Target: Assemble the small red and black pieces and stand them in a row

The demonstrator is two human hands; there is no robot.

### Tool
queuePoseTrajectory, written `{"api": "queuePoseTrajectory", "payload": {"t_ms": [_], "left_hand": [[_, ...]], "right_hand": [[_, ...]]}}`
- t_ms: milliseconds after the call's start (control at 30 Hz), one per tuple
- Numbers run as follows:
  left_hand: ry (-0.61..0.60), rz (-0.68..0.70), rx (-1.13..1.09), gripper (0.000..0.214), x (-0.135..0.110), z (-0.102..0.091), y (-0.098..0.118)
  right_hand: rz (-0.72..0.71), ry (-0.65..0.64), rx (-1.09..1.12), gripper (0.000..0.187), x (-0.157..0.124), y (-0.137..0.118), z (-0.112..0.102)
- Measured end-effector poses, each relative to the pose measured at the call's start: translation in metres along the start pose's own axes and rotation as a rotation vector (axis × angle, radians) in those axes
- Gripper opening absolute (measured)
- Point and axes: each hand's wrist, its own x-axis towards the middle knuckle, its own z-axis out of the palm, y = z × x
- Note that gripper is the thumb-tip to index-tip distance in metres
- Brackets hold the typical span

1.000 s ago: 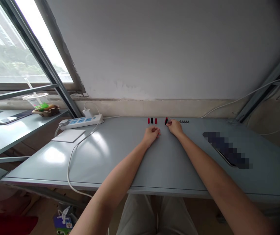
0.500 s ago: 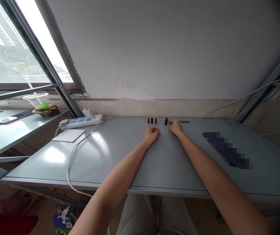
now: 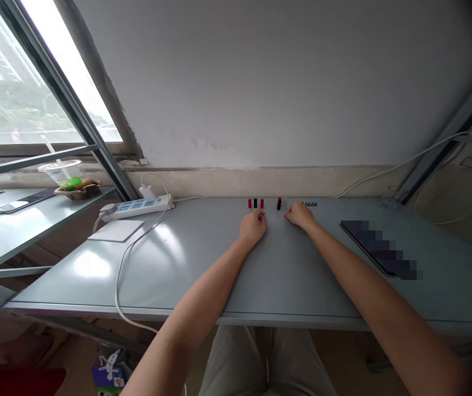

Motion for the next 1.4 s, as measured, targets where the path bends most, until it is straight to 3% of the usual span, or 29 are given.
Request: {"api": "queuePoseTrajectory", "payload": {"t_ms": [100,267,400,500,700,833,1167,1400], "left_hand": [[0.008,-0.021,0.203,0.043,0.004,-0.007,0.010],[-0.185,-0.069,0.420,0.071,0.021,-0.006,0.023],[-0.235,-0.149,0.499,0.077,0.033,0.001,0.024],[-0.230,-0.141,0.509,0.070,0.037,0.006,0.022],[-0.026,-0.036,0.295,0.037,0.043,0.015,0.013],[0.073,-0.069,0.093,0.020,0.044,0.013,0.007],[-0.007,-0.277,-0.361,0.017,0.018,0.003,0.002],[0.022,-0.226,-0.550,0.018,0.004,0.003,0.003]], "right_hand": [[-0.058,-0.047,0.034,0.017,-0.017,-0.001,-0.009],[-0.137,0.020,0.152,0.018,-0.039,-0.006,-0.008],[-0.142,0.077,0.134,0.019,-0.044,-0.005,-0.007],[-0.136,0.096,0.136,0.019,-0.044,-0.004,-0.008],[-0.159,0.116,0.155,0.019,-0.045,-0.004,-0.006],[-0.171,0.124,0.188,0.018,-0.045,-0.003,-0.004],[-0.258,0.090,0.372,0.021,-0.044,-0.010,0.005],[-0.262,0.014,0.464,0.027,-0.048,-0.015,0.003]]}}
